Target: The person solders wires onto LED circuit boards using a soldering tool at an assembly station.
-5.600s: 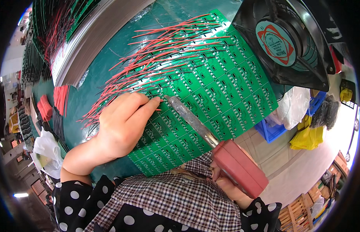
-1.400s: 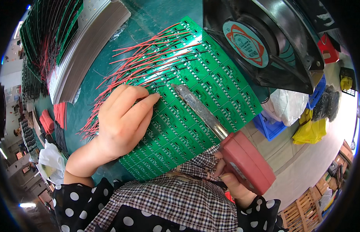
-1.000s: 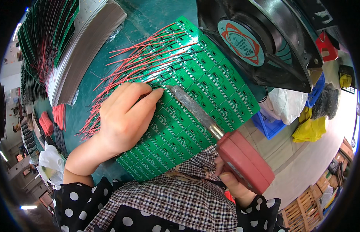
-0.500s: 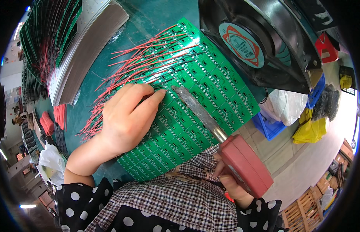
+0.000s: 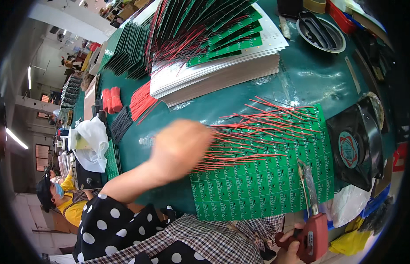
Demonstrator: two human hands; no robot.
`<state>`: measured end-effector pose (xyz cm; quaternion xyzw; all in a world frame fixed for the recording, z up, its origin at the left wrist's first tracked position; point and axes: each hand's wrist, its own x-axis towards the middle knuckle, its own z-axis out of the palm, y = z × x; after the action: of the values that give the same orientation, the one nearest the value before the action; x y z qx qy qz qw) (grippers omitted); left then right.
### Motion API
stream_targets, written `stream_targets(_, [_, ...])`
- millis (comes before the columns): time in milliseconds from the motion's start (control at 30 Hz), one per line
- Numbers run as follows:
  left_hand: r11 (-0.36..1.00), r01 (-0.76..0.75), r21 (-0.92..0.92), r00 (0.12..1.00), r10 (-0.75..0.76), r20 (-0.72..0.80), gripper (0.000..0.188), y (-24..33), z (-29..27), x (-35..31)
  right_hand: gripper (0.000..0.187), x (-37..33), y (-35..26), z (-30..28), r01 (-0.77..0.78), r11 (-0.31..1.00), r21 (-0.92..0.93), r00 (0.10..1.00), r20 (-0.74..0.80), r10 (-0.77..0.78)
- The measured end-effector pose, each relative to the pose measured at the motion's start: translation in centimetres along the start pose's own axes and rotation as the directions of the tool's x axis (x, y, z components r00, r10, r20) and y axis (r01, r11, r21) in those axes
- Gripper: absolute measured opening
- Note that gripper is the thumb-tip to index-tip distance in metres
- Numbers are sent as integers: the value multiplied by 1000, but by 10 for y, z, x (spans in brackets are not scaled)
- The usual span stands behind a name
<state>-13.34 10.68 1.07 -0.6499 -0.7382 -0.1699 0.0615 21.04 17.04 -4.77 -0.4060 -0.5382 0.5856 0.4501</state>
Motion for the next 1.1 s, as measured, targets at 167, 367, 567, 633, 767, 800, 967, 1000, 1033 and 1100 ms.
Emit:
stream_targets(167, [843, 448, 299, 894, -431, -122, 20, -89, -30, -42, 47, -7, 0, -1, -46, 999, 19, 999, 10, 46])
stream_targets(367, [846, 454, 278, 888, -457, -60, 24, -124, -19, -59, 44, -13, -9, 4, -63, 998, 23, 997, 43, 62])
stream_targets(567, [841, 417, 344, 906, -415, -84, 21, -131, -18, -55, 43, -18, -11, 6, -56, 998, 8, 998, 21, 55])
stream_targets(633, [877, 347, 331, 928, -373, 15, 16, -134, -19, -50, 43, -18, -11, 7, -55, 998, -3, 998, 16, 55])
stream_targets(767, [854, 310, 419, 907, -398, 140, 16, -143, -21, -37, 43, -19, -11, 8, -25, 1000, 12, 998, 50, 24])
stream_targets(800, [855, 290, 431, 900, -397, 182, 16, -145, -21, -34, 43, -19, -11, 8, -12, 1000, 12, 999, 50, 12])
stream_targets(967, [890, 420, 180, 870, -451, 200, 11, -158, -35, -36, 44, -21, -12, 7, 19, 1000, 0, 998, 52, -19])
stream_targets(1000, [887, 425, 181, 864, -457, 212, 11, -162, -38, -39, 44, -21, -12, 7, 31, 1000, -4, 999, 33, -31])
stream_targets(1033, [861, 508, 21, 841, -502, 203, 13, -165, -41, -41, 44, -21, -12, 7, 30, 1000, 0, 999, 46, -29])
stream_targets(1100, [719, 673, -172, 735, -628, 255, 15, -170, -45, -46, 43, -20, -13, 8, 41, 999, -1, 998, 38, -41])
